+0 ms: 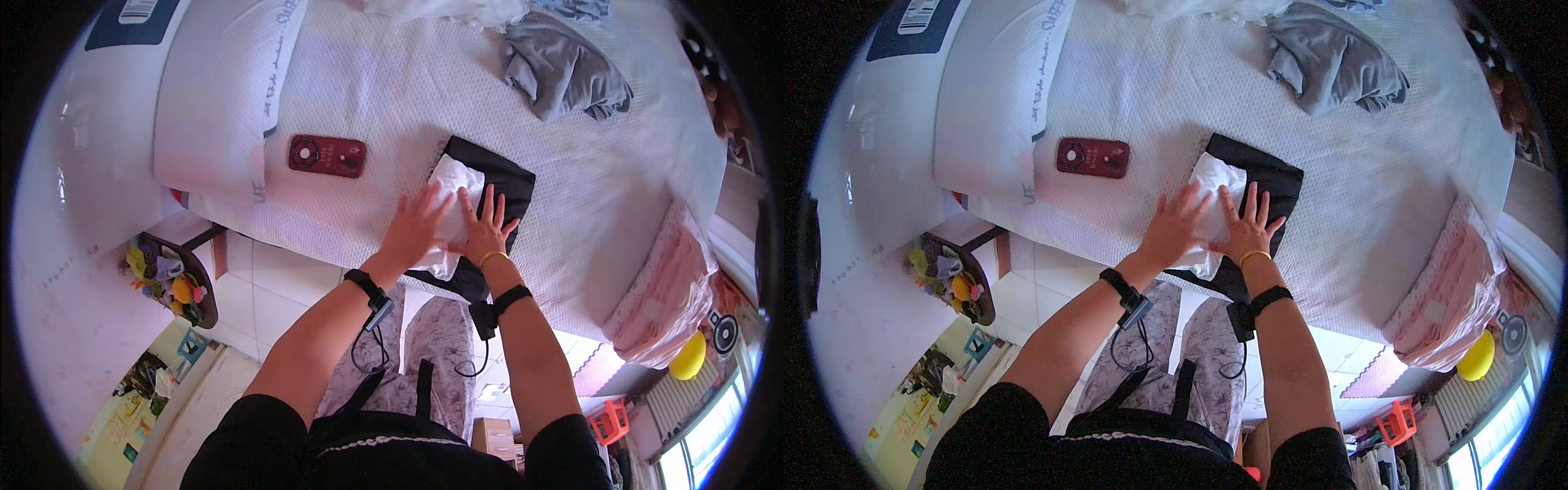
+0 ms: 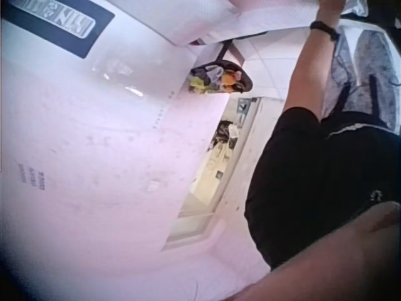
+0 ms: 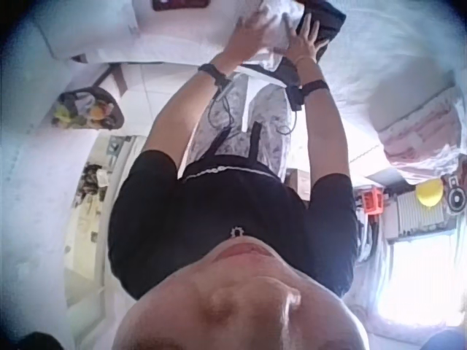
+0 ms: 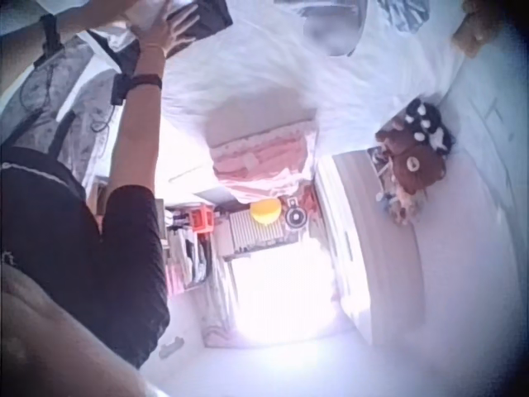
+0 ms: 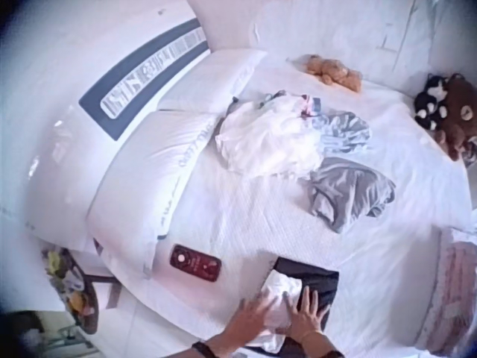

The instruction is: The person folds a black and white garment on a bed, carries it to a storage unit, and places it on top of a stack of folded items; then the person returns to the bed, spreads out a gray garment, folds it, and places it on the same stack.

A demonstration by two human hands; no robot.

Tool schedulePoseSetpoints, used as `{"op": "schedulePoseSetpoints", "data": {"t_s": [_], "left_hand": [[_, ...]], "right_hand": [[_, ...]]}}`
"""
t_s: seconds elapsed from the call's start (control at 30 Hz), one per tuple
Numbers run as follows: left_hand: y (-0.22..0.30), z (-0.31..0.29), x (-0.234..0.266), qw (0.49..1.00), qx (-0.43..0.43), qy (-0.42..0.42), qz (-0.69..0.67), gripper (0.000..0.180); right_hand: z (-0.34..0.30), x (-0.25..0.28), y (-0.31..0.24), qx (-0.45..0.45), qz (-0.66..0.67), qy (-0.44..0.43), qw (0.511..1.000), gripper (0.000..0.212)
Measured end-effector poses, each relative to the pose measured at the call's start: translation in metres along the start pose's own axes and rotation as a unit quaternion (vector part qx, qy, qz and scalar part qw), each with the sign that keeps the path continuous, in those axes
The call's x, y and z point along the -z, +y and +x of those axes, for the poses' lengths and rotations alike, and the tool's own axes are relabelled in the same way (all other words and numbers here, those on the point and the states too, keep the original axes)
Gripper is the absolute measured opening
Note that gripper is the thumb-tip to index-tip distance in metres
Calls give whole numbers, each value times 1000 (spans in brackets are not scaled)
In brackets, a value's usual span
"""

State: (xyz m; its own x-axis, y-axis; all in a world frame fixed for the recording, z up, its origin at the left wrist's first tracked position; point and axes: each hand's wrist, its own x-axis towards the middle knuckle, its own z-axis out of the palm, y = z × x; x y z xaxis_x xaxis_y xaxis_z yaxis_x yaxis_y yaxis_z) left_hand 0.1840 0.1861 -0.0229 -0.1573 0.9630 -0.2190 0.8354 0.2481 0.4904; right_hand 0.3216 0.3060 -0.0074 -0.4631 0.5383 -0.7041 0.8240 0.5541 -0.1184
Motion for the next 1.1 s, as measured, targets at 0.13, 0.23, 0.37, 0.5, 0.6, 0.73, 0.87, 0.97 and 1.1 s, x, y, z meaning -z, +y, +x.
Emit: {"op": "schedulePoseSetpoints", "data": {"t_s": [0.13, 0.23, 0.37, 0.5, 0.6, 0.73, 0.87, 0.97, 1.1], "left_hand": [[-9, 8, 1, 992, -58, -95, 67, 133], [-16, 7, -4, 989, -48, -105, 96, 141], [-10, -2, -11, 990, 10, -127, 68, 139], [-7, -9, -13, 992, 68, -109, 16, 132], [-11, -9, -23, 996, 75, -50, -28, 125], [-23, -3, -44, 991, 73, 32, -106, 103], [-18, 3, -53, 937, 251, 85, -229, 87], [0, 17, -53, 931, 287, 63, -218, 82], [8, 19, -28, 885, 364, -10, -291, 65]], "right_hand": [[-11, -15, 13, 60, -39, 19, 997, 137], [-32, -43, 26, 82, -68, -13, 994, 141], [-54, -67, 44, 38, -3, -45, 998, 140], [-67, -85, 58, 20, 95, 14, 995, 139], [-71, -95, 74, -10, 202, 94, 975, 132], [-48, -90, 94, -11, 344, 179, 922, 123], [-28, -66, 104, -68, 610, 66, 787, 111], [-11, -92, 139, -14, 460, 29, 887, 108], [-21, -89, 135, -16, 452, 33, 891, 95]]}}
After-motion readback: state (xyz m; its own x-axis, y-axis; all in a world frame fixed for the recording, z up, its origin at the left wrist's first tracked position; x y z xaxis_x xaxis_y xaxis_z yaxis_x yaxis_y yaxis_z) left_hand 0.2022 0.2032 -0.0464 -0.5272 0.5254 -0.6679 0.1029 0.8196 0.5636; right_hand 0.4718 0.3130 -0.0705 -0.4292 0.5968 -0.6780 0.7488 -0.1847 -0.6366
